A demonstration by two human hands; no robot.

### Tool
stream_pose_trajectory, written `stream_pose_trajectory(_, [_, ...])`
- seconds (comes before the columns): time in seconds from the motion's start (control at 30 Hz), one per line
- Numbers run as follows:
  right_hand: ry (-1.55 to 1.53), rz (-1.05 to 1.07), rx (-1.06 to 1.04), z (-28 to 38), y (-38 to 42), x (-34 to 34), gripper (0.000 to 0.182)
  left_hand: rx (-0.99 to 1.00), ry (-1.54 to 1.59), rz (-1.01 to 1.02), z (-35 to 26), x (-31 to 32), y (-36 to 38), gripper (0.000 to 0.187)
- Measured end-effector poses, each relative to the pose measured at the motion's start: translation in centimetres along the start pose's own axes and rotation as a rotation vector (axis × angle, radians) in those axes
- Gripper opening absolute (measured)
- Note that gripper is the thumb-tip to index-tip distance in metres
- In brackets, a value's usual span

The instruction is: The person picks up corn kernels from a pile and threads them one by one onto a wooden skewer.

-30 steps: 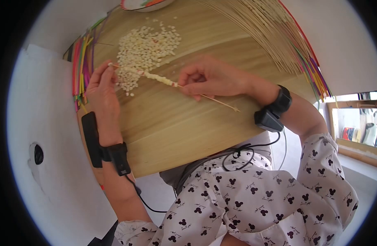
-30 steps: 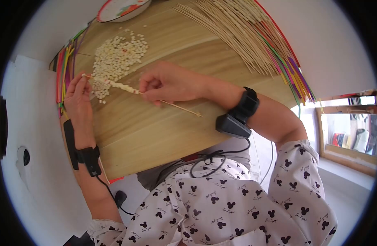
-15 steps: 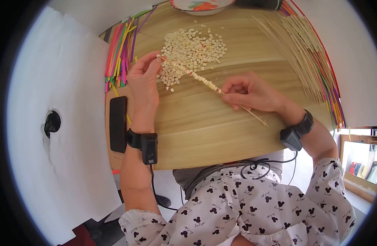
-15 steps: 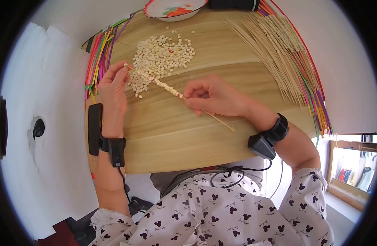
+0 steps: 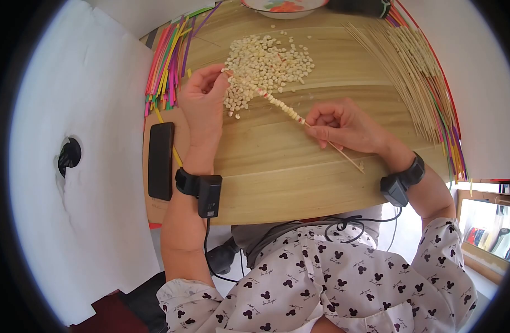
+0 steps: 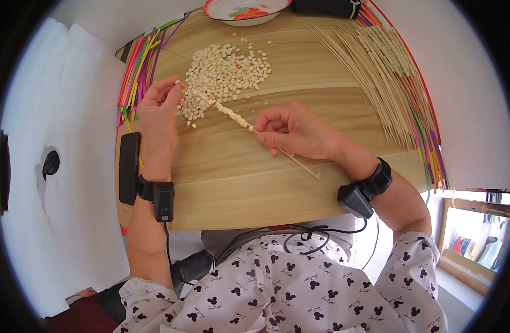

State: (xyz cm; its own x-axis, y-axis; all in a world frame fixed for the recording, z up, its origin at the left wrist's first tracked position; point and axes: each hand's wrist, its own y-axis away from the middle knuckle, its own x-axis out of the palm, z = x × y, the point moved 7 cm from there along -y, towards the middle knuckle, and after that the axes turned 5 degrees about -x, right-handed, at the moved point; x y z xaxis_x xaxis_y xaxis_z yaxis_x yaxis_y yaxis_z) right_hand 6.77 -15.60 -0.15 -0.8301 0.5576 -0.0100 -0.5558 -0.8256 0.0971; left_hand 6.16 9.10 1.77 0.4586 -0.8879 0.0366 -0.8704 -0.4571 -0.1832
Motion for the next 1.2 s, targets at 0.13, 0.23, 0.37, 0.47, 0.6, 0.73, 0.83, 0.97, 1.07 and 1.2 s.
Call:
stream_pose_trajectory(0.13, [0.01, 0.007, 0.008, 0.2, 0.0, 0.0, 0.01, 0.006, 0.026, 0.017, 0.0, 0.2, 0.2, 0.017])
stream_pose_trajectory(0.23, [0.028, 0.002, 0.017, 0.4, 0.0, 0.1, 0.01, -0.016, 0.058, 0.024, -0.1, 0.3, 0.2, 0.017])
stream_pose_trajectory(0.37, [0.037, 0.003, 0.025, 0.3, 0.0, 0.1, 0.009, -0.078, 0.22, 0.082, 0.6, 0.2, -0.3, 0.018])
stream_pose_trajectory(0.47, [0.033, -0.002, 0.033, 0.1, 0.0, 0.0, 0.009, -0.119, 0.283, 0.078, 0.5, 0.3, -0.3, 0.018])
stream_pose_trajectory(0.6, [0.034, -0.01, 0.031, 0.2, 0.0, 0.0, 0.009, -0.155, 0.34, 0.1, 1.2, 0.0, -0.6, 0.016])
stream_pose_trajectory(0.73, [0.019, -0.01, 0.032, 0.2, 0.1, -0.1, 0.01, -0.195, 0.427, 0.147, 1.5, 0.1, -0.7, 0.016])
stream_pose_trajectory(0.83, [-0.002, 0.0, 0.021, 0.2, 0.1, 0.0, 0.009, -0.21, 0.467, 0.183, 1.7, 0.1, -0.8, 0.017])
stream_pose_trajectory(0.97, [-0.013, -0.019, 0.017, 0.0, 0.1, -0.1, 0.009, -0.239, 0.484, 0.196, 1.6, 0.5, -0.6, 0.019])
stream_pose_trajectory(1.07, [-0.024, -0.011, 0.014, 0.0, 0.1, -0.2, 0.009, -0.237, 0.493, 0.21, 1.4, 0.7, -0.6, 0.02])
stream_pose_trajectory(1.2, [-0.017, -0.015, 0.02, 0.3, 0.1, 0.0, 0.009, -0.247, 0.515, 0.225, 1.3, 0.9, -0.5, 0.02])
